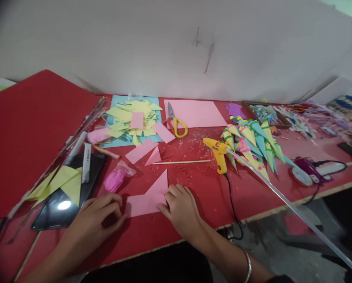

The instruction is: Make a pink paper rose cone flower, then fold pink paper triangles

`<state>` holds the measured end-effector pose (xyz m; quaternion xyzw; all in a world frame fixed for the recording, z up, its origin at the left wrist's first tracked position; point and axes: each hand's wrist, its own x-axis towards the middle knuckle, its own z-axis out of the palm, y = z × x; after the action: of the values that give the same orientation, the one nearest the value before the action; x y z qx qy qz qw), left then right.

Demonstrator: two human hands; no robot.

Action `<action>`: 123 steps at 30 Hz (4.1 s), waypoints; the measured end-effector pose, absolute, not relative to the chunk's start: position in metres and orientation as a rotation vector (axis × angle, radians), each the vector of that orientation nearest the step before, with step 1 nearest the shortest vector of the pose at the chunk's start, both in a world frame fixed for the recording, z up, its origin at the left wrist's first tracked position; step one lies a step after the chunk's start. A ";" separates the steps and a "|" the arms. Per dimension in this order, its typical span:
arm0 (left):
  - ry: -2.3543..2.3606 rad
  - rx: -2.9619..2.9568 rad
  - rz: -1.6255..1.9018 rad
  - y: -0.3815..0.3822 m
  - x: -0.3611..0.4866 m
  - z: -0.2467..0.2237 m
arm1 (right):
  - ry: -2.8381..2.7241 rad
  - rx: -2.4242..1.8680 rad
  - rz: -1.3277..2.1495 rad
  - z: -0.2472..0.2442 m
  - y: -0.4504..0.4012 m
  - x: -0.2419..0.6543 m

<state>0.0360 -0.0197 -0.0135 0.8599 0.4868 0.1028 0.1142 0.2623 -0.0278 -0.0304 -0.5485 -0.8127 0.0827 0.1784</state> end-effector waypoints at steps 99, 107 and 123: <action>0.767 2.947 0.055 -0.015 -0.014 -0.001 | -2.297 -1.306 0.515 -0.007 -0.026 0.290; 0.863 2.966 0.048 -0.020 -0.008 -0.004 | -2.456 -1.412 0.720 -0.006 -0.011 0.252; 1.315 2.863 0.697 0.026 0.089 0.052 | -1.937 -1.026 0.391 0.033 0.020 0.267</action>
<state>0.0891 0.0259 0.0518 0.8865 0.4070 0.2159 -0.0427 0.2665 0.0196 0.0333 -0.4135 -0.7804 0.1576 0.4417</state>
